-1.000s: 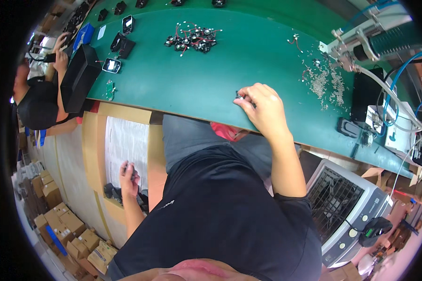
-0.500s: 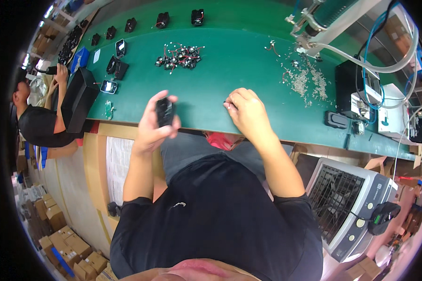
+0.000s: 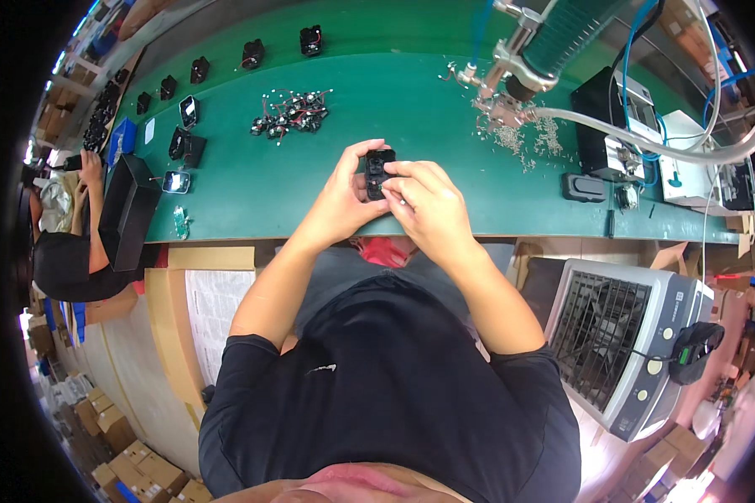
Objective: The person assembles small electronic components into plastic housings using a pneumatic screwdriver on a factory production line.
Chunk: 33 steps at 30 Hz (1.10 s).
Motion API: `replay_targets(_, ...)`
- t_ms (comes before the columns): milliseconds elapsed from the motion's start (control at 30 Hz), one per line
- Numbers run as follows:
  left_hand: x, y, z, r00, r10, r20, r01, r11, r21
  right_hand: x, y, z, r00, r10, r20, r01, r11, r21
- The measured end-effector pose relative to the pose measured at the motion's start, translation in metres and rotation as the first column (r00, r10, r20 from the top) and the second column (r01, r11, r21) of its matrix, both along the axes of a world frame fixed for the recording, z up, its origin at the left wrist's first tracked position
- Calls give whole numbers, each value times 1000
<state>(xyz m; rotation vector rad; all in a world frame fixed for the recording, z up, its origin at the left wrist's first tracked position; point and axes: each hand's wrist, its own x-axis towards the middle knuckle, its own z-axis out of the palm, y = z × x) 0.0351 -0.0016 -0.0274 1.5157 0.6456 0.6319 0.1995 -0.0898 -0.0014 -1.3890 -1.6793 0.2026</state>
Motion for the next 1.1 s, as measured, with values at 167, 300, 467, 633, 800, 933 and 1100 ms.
replay_targets(167, 3, -4, -2, 999, 22, 46, -25, 998, 61, -3, 2, -1, 995, -31, 93, 24, 997, 71)
replay_targets(300, 4, -6, -3, 997, 33, 71, -36, 998, 41, -4, 3, -1, 995, -62, 78, 58, 997, 53)
replay_targets(467, 7, -3, -8, 997, 82, -13, -72, 930, 360, -5, 5, 4, 982, -85, 169, 80, 996, 37)
replay_targets(633, 12, 1, -2, 996, 87, -33, -67, 915, 399, -6, 7, 9, 954, -178, 242, 192, 981, -33)
replay_targets(800, 17, 17, 4, 987, 157, -16, -106, 736, 669, -4, 9, 9, 934, -230, 274, 248, 968, -31)
replay_targets(933, 24, 38, 9, 995, 96, 20, -73, 595, 800, 0, 18, 9, 923, -217, 319, 231, 973, -6)
replay_targets(1100, 28, 42, -6, 998, 59, -17, -29, 699, 715, 10, 23, 10, 952, -134, 274, 163, 983, -83)
